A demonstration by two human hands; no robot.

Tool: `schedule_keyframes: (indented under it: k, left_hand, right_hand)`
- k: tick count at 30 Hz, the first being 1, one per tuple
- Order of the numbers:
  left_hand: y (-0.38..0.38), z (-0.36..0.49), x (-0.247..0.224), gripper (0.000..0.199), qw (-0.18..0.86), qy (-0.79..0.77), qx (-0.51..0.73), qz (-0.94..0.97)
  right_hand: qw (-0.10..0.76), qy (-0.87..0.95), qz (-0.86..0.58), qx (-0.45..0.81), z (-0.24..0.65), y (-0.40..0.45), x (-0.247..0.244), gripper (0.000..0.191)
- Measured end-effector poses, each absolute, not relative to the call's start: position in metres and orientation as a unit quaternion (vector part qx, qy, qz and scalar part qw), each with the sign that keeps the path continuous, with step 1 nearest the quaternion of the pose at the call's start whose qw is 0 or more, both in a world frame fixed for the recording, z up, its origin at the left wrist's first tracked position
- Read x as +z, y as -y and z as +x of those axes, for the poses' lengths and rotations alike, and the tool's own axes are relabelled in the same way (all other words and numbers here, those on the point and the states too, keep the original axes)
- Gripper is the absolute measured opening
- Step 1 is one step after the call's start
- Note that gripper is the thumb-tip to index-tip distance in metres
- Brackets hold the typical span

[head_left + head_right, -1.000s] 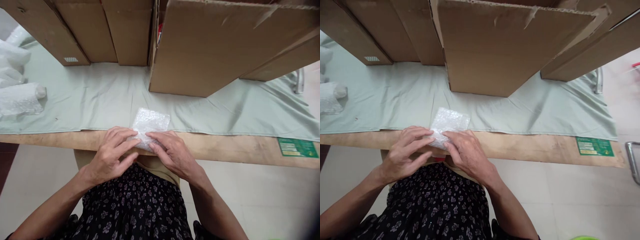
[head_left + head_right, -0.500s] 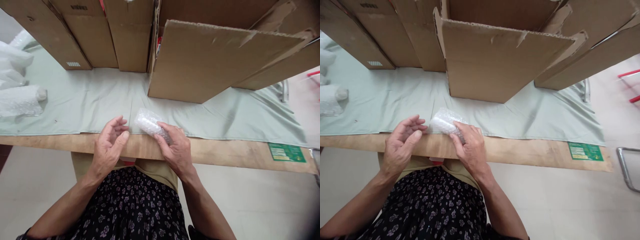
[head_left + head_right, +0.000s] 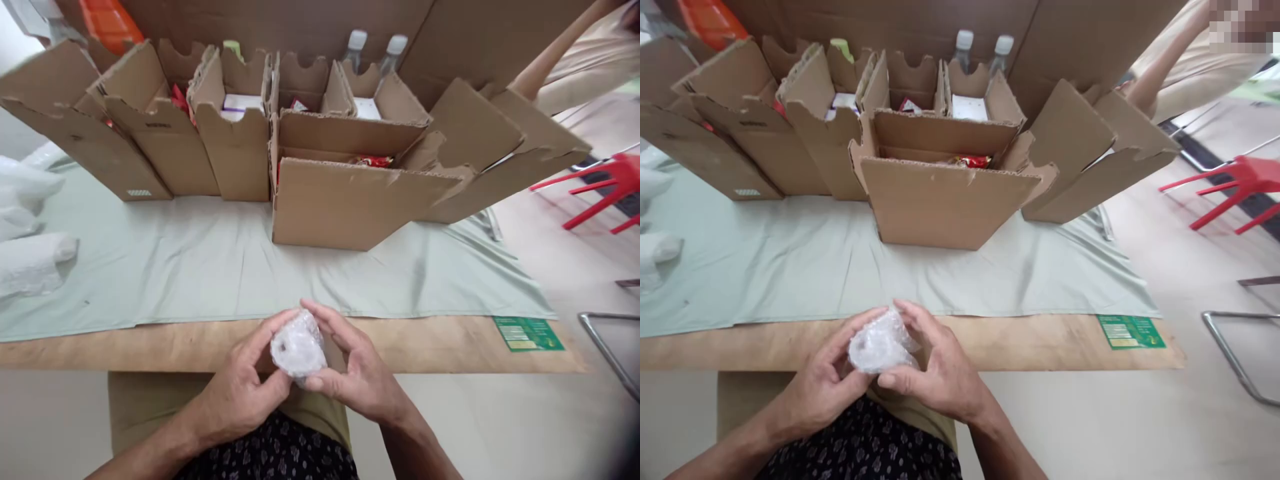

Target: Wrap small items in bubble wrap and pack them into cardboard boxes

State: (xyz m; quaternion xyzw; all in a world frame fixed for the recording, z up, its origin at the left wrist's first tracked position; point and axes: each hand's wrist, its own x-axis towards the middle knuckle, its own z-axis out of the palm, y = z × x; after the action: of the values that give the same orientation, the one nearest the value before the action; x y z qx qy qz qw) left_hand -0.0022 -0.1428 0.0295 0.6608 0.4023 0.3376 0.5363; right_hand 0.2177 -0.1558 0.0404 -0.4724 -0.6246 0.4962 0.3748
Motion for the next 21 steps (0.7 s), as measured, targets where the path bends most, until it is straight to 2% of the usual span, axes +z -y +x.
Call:
schedule_keyframes:
  k: [2,3,7,11,14,15,18,20,21]
  left_hand:
    - [0.138,0.004,0.032,0.058,0.509,-0.402,0.322,0.69]
    - [0.134,0.007,0.033,0.059,0.503,-0.403,0.312,0.698]
    - [0.12,0.018,0.038,0.06,0.498,-0.397,0.261,0.726]
    - [0.109,0.02,0.046,0.066,0.442,-0.356,0.217,0.794]
    - [0.095,0.014,0.067,0.087,0.356,-0.297,0.211,0.861]
    - [0.087,0.012,0.078,0.089,0.32,-0.291,0.227,0.873]
    - [0.054,0.013,0.112,0.075,0.165,-0.312,0.337,0.873]
    - [0.028,0.02,0.127,0.069,0.043,-0.329,0.404,0.853]
    - [0.016,0.025,0.131,0.065,0.0,-0.336,0.42,0.843]
  right_hand:
    - [0.376,0.625,-0.473,0.494,0.224,0.154,0.047,0.043]
    - [0.378,0.629,-0.481,0.479,0.227,0.153,0.049,0.037]
    - [0.372,0.637,-0.519,0.432,0.234,0.152,0.053,0.046]
    - [0.375,0.629,-0.503,0.459,0.239,0.148,0.049,0.017]
    - [0.405,0.595,-0.488,0.493,0.246,0.145,0.045,0.016]
    - [0.417,0.579,-0.487,0.504,0.249,0.144,0.044,0.016]
    - [0.445,0.536,-0.487,0.527,0.258,0.143,0.047,0.016]
    - [0.462,0.5,-0.503,0.534,0.263,0.146,0.055,0.027]
    - [0.468,0.482,-0.517,0.531,0.267,0.148,0.06,0.038]
